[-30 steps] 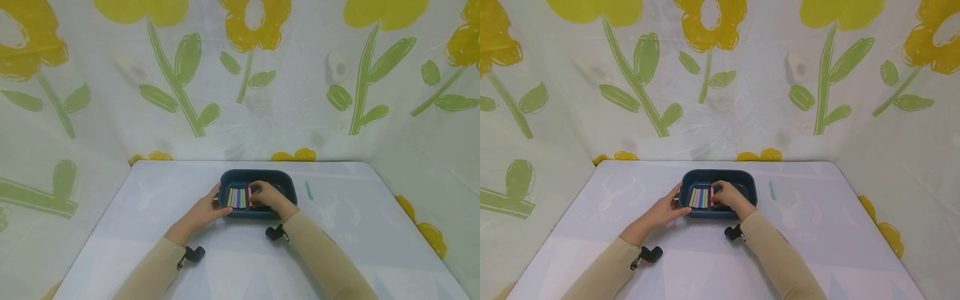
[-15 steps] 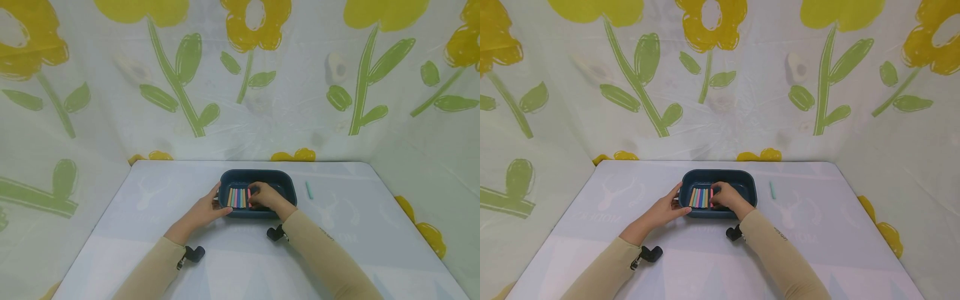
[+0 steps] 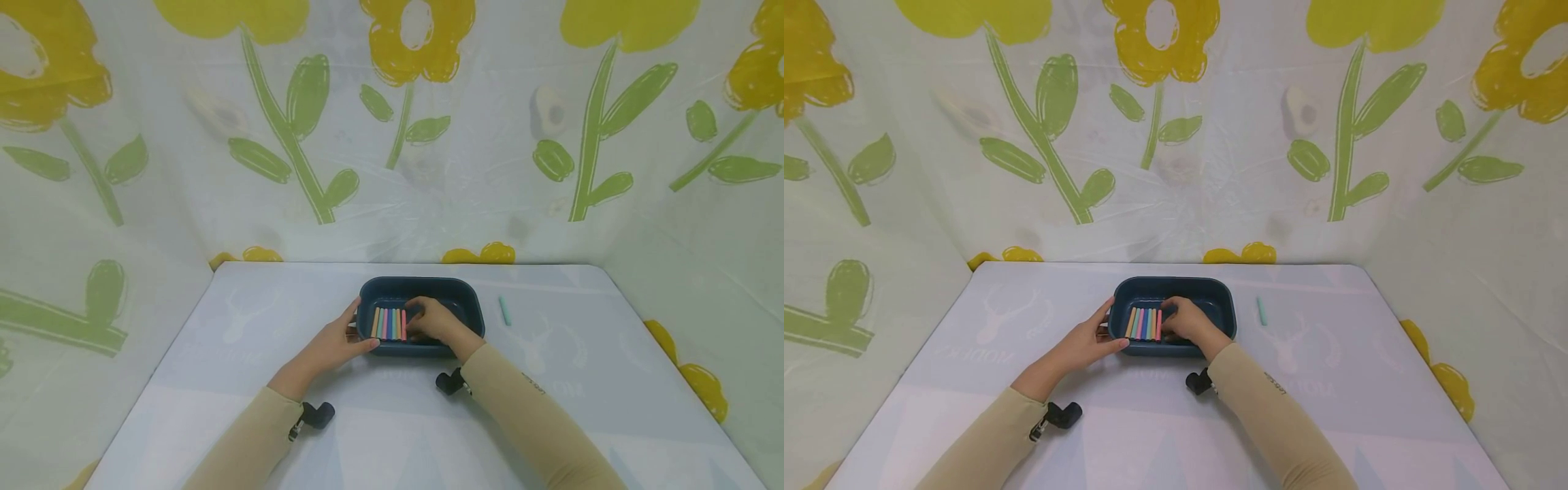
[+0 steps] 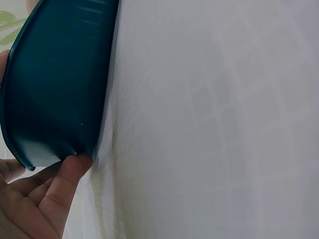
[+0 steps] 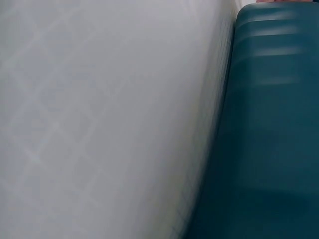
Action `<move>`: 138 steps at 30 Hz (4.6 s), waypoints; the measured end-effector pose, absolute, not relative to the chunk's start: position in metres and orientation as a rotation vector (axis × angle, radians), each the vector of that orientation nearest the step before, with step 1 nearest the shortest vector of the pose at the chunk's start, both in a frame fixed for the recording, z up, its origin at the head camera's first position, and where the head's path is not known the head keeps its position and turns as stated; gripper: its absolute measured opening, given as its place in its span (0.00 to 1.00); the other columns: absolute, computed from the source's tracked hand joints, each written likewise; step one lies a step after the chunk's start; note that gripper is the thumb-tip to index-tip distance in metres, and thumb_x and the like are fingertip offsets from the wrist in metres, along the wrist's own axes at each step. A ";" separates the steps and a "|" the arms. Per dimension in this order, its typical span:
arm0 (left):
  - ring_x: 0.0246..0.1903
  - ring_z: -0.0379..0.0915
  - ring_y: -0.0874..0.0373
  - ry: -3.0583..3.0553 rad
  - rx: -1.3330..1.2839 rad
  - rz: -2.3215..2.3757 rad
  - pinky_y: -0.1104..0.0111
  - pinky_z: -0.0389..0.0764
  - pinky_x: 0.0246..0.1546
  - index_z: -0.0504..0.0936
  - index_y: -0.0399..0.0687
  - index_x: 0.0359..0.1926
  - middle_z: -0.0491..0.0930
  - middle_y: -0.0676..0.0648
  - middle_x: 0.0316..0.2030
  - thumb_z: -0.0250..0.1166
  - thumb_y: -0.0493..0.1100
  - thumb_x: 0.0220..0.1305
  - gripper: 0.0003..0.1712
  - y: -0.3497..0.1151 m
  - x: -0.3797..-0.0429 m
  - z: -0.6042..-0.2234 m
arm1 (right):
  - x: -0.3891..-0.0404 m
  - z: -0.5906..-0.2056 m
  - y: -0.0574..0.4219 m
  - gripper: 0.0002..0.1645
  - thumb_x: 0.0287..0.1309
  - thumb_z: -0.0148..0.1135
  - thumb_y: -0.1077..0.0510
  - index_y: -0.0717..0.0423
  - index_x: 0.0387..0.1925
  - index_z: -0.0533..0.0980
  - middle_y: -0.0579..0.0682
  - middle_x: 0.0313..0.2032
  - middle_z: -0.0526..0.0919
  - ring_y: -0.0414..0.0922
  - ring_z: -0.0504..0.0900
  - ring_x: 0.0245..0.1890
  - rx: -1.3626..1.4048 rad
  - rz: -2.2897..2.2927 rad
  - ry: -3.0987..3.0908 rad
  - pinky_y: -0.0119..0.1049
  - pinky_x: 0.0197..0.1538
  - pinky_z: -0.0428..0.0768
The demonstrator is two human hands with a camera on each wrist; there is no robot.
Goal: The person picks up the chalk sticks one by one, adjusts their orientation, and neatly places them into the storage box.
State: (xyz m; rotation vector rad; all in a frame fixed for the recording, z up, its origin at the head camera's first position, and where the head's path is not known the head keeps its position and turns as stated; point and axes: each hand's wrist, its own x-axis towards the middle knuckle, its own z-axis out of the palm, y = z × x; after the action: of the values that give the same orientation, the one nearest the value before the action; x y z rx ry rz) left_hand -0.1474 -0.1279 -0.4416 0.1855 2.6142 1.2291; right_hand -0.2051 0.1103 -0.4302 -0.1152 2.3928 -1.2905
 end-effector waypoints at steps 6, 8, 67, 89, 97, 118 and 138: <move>0.63 0.72 0.46 2.612 0.187 1.227 0.48 0.71 0.63 0.42 0.60 0.81 0.68 0.39 0.69 0.71 0.66 0.57 0.62 -0.128 -0.148 -0.441 | -0.206 -0.429 0.113 0.32 0.61 0.66 0.66 0.59 0.66 0.70 0.55 0.37 0.84 0.45 0.86 0.32 -0.119 -1.336 2.363 0.39 0.40 0.85; 0.63 0.72 0.46 2.608 0.189 1.229 0.48 0.71 0.63 0.42 0.60 0.81 0.68 0.39 0.69 0.71 0.66 0.57 0.62 -0.128 -0.148 -0.442 | -0.207 -0.428 0.115 0.32 0.61 0.66 0.66 0.58 0.66 0.70 0.55 0.38 0.83 0.46 0.86 0.32 -0.106 -1.362 2.353 0.40 0.41 0.85; 0.63 0.73 0.48 2.616 0.191 1.250 0.48 0.71 0.63 0.43 0.60 0.81 0.69 0.40 0.69 0.71 0.67 0.56 0.62 -0.128 -0.149 -0.444 | -0.214 -0.401 0.281 0.29 0.72 0.55 0.58 0.66 0.69 0.64 0.68 0.54 0.75 0.59 0.83 0.48 -0.076 -1.323 2.742 0.41 0.48 0.84; 0.62 0.74 0.48 2.612 0.198 1.251 0.49 0.71 0.63 0.43 0.58 0.81 0.71 0.38 0.67 0.71 0.67 0.57 0.63 -0.127 -0.148 -0.443 | -0.236 -0.421 0.294 0.32 0.72 0.55 0.55 0.65 0.70 0.62 0.69 0.56 0.76 0.53 0.83 0.45 0.090 -0.993 2.671 0.49 0.52 0.80; 0.61 0.75 0.48 2.620 0.199 1.252 0.49 0.71 0.63 0.44 0.58 0.81 0.73 0.39 0.65 0.71 0.66 0.57 0.62 -0.128 -0.148 -0.442 | -0.240 -0.425 0.295 0.33 0.70 0.56 0.56 0.66 0.70 0.61 0.72 0.57 0.74 0.52 0.82 0.43 0.078 -0.933 2.638 0.46 0.50 0.81; 0.61 0.75 0.49 2.618 0.203 1.253 0.49 0.72 0.63 0.43 0.59 0.81 0.72 0.39 0.66 0.71 0.66 0.57 0.62 -0.128 -0.147 -0.441 | -0.248 -0.428 0.293 0.32 0.64 0.62 0.59 0.64 0.66 0.67 0.59 0.41 0.80 0.49 0.80 0.34 -0.001 -0.759 2.629 0.47 0.46 0.78; 0.60 0.75 0.49 2.610 0.190 1.259 0.49 0.72 0.62 0.43 0.60 0.81 0.73 0.40 0.66 0.72 0.67 0.55 0.63 -0.127 -0.147 -0.441 | -0.220 -0.396 0.286 0.35 0.66 0.60 0.62 0.65 0.71 0.60 0.68 0.52 0.75 0.49 0.83 0.39 0.044 -1.151 2.515 0.40 0.45 0.85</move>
State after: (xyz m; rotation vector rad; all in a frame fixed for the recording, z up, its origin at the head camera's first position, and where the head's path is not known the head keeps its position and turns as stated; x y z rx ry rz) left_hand -0.1468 -0.1274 -0.4411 0.1901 2.6098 1.2590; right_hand -0.2198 0.2860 -0.3964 0.0441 2.5151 -1.1515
